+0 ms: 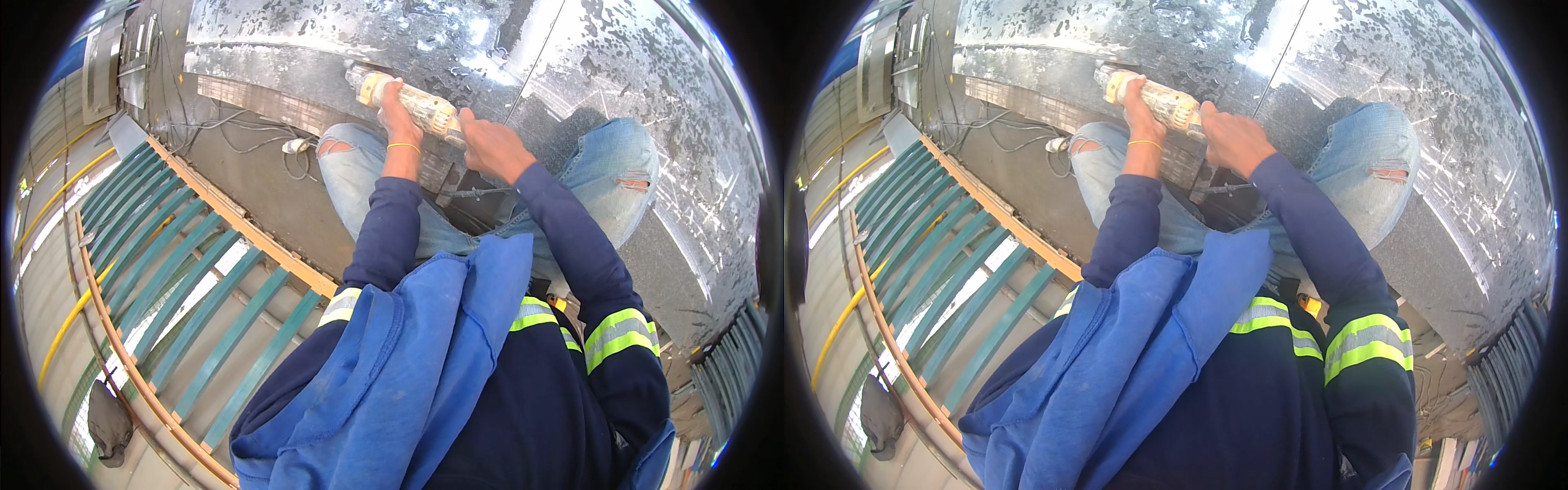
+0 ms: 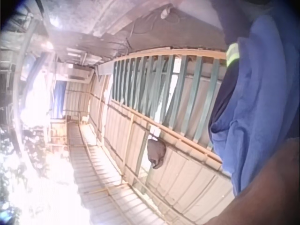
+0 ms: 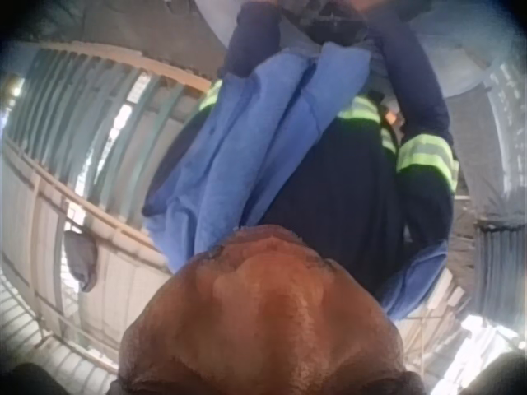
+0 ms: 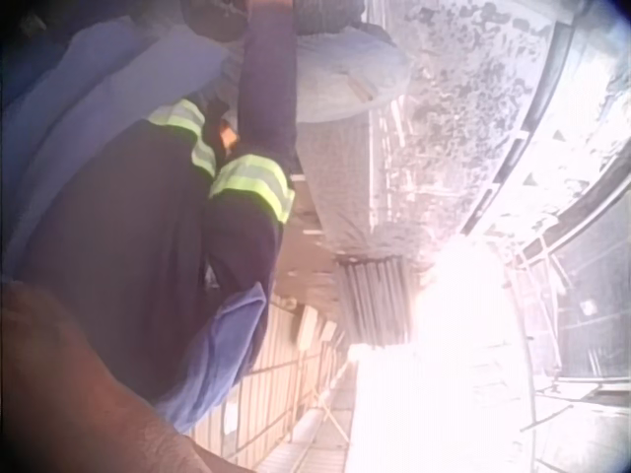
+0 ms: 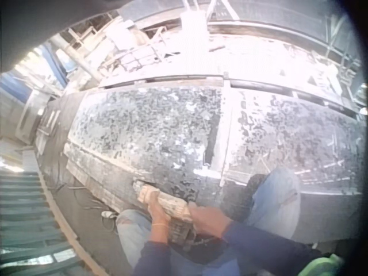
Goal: The person uses a handheld angle grinder to smooth the surface of a large, dark stone slab. The person holds the tool with both hands and moves it back and forth across the stone, generating dust as they work.
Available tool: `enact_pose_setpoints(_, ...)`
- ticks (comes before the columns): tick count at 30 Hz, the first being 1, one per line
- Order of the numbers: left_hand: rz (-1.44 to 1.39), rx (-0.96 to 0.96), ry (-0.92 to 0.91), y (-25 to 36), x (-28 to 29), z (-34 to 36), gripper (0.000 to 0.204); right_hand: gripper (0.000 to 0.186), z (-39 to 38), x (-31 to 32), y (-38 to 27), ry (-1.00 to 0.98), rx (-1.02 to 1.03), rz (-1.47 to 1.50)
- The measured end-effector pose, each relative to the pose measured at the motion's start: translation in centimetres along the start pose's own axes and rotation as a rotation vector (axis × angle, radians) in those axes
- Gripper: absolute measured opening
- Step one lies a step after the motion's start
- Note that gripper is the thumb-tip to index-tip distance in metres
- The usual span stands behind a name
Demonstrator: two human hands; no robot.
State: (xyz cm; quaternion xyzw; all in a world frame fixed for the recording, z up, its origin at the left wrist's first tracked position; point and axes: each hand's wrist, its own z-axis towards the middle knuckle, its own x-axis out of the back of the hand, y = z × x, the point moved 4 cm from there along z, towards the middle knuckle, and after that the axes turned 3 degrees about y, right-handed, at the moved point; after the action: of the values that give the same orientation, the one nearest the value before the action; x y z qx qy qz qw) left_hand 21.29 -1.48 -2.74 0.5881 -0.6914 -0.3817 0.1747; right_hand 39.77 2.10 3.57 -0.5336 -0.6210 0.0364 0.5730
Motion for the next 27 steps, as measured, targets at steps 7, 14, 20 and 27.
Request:
enact_pose_setpoints(7, 0.012, 0.01, 0.016, 0.6, 0.7, 2.9, 0.038, 0.037, 2.3, -1.1, -0.1, 0.023, 0.037, -0.014)
enact_pose_setpoints(14, 0.027, 0.048, -0.019, -0.6, 0.6, 0.5, 0.04, 0.03, -0.6, 0.2, 0.1, 0.013, 0.041, 0.006)
enact_pose_setpoints(20, 0.008, 0.042, -0.006, -0.6, 0.5, 0.6, 0.041, 0.033, -0.3, -0.1, 0.2, 0.02, 0.019, -0.01)
enact_pose_setpoints(27, -0.001, 0.018, 0.038, 0.8, 0.0, 1.8, 0.04, 0.035, 2.1, -0.8, -0.3, 0.006, 0.02, -0.023)
